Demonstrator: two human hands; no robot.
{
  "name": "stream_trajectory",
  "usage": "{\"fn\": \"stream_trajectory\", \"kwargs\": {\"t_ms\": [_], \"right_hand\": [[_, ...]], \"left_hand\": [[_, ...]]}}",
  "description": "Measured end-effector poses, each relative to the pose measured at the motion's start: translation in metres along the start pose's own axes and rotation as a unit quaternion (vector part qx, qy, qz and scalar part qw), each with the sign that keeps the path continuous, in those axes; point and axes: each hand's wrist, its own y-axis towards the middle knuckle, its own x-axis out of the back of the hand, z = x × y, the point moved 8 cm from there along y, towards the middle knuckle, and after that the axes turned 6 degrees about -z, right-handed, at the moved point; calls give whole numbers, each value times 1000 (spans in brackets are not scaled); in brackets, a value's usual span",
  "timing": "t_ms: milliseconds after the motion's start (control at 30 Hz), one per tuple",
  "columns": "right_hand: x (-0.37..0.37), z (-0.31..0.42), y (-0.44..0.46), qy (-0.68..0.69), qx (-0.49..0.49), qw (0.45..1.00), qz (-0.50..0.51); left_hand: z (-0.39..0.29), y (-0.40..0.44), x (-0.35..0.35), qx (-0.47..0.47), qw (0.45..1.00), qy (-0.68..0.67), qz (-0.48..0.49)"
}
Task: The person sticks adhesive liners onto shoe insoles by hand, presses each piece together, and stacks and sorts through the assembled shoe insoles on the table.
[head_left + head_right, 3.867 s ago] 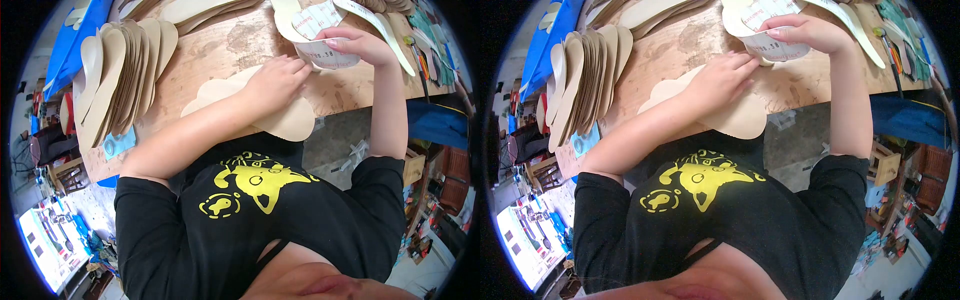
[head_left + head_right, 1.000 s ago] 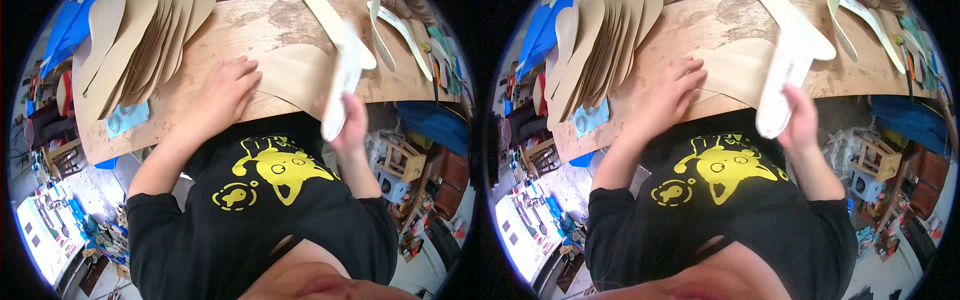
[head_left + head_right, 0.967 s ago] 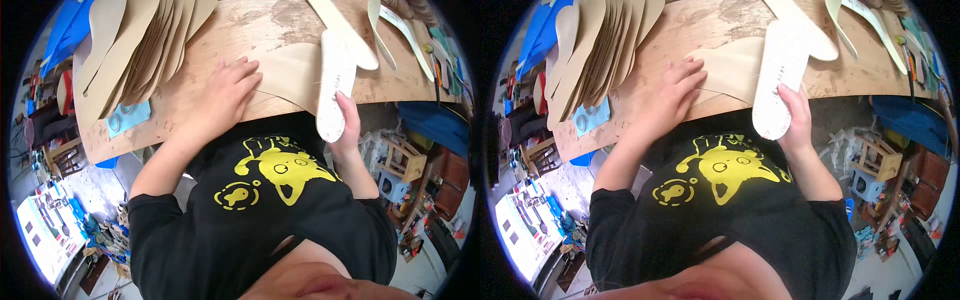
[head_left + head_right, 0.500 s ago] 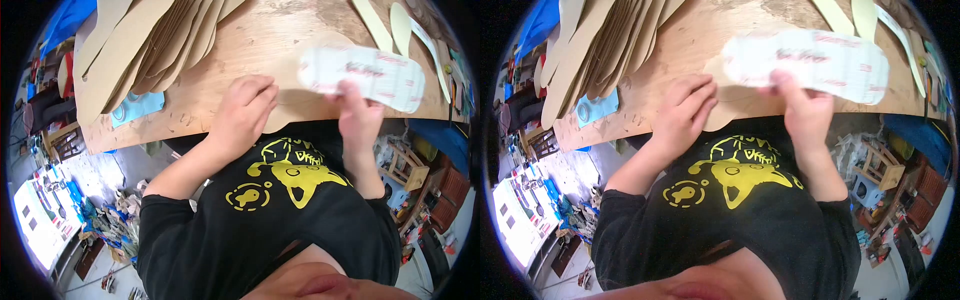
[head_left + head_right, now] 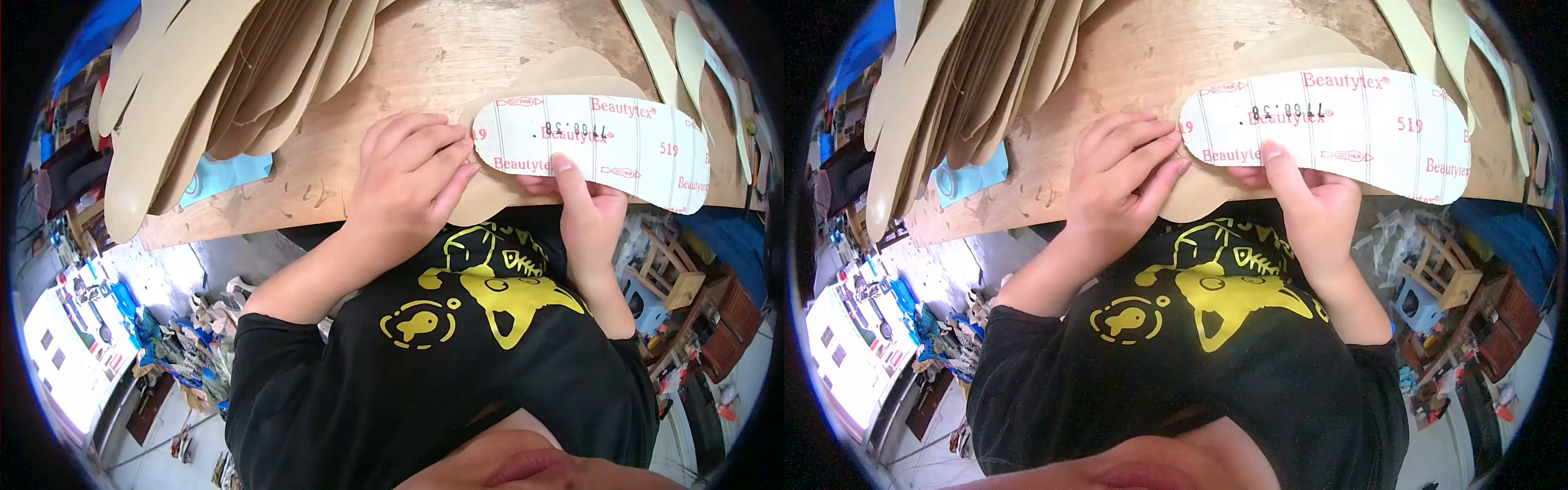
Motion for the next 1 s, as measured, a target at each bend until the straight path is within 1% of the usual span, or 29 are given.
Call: {"fn": "stream_trajectory", "kwargs": {"t_ms": [233, 367, 467, 567, 667, 700, 767, 833, 867, 900, 967, 1000], "right_hand": [[-3, 2, 1, -6, 1, 1000, -4], [-4, 1, 1, -9, -22, 1000, -9], [-6, 1, -1, -3, -24, 1000, -14], [-7, -2, -3, 26, -32, 999, -13], [-1, -4, -4, 20, -47, 999, -10], [2, -4, -2, 16, -43, 999, 3], [18, 21, -2, -81, 95, 992, -16], [62, 38, 0, -14, 118, 989, -84], [87, 42, 1, 49, 99, 978, -174], [110, 53, 3, 59, 141, 970, -190], [139, 52, 10, 15, 122, 970, -210], [143, 51, 14, -9, 94, 976, -199]], "left_hand": [[2, 0, 0, 5, 1000, -2, -7], [3, -1, 0, 5, 1000, -6, 10], [1, 10, 0, 51, 997, -13, 51], [-15, 29, -10, -11, 995, -42, 85], [-27, 39, -25, -6, 987, -16, 158], [-29, 41, -27, 4, 987, -7, 163], [-32, 43, -30, 19, 984, 16, 175], [-31, 45, -34, 45, 981, 15, 188], [-30, 46, -36, 52, 980, 26, 191], [-29, 47, -37, 62, 979, 39, 192], [-32, 48, -40, 68, 975, 67, 201], [-34, 49, -40, 68, 973, 83, 203]]}}
